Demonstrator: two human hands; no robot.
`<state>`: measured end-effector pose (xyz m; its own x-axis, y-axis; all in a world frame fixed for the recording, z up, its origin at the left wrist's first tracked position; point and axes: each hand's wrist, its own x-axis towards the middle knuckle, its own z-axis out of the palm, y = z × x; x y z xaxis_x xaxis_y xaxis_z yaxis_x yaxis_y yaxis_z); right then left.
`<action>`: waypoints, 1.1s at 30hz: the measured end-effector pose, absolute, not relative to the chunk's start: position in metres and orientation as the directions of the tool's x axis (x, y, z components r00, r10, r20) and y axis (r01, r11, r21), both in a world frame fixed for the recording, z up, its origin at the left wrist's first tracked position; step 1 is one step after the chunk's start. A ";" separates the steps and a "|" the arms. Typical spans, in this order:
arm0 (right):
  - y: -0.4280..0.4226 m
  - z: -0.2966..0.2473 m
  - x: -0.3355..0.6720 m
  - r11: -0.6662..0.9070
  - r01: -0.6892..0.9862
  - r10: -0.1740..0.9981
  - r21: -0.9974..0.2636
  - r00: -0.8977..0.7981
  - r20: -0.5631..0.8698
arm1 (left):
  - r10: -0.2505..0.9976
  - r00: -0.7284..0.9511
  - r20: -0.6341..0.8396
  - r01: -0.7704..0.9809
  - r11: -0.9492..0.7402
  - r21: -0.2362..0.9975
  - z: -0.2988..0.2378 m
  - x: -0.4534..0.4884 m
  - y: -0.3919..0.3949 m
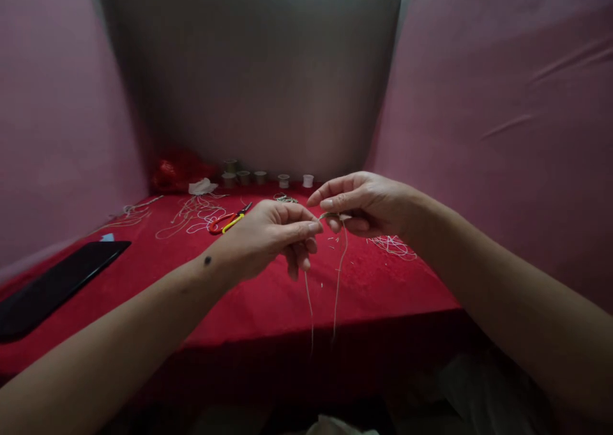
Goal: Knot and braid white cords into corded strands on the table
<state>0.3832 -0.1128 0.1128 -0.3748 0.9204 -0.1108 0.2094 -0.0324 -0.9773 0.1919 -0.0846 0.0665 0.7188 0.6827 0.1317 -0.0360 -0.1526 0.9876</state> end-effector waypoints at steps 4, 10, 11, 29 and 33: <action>-0.087 0.102 0.389 -0.075 0.159 0.905 -0.984 -0.403 -0.134 | 0.693 0.702 0.162 0.034 -0.260 0.965 0.066 0.190 -0.062; -0.048 0.081 0.394 -0.031 0.050 0.845 -0.998 -0.533 -0.053 | 0.736 0.665 0.127 0.071 -0.232 0.970 0.064 0.188 -0.034; -0.041 0.076 0.394 -0.027 0.038 0.836 -0.999 -0.547 -0.044 | 0.748 0.654 0.112 0.081 -0.217 0.973 0.062 0.188 -0.029; -0.004 0.035 0.414 -0.139 -0.044 0.768 -0.989 -0.636 -0.080 | 0.579 0.732 -0.358 0.155 0.370 0.916 0.026 0.189 0.005; 0.003 0.046 0.426 -0.138 0.017 0.746 -0.990 -0.656 -0.115 | 0.496 0.770 -0.401 0.191 0.421 0.887 0.024 0.185 0.007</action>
<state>0.4260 0.0027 0.0461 -0.6558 0.7461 -0.1150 0.0171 -0.1377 -0.9903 0.1852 0.0069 0.0240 0.7702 0.4961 -0.4009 0.1907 0.4208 0.8869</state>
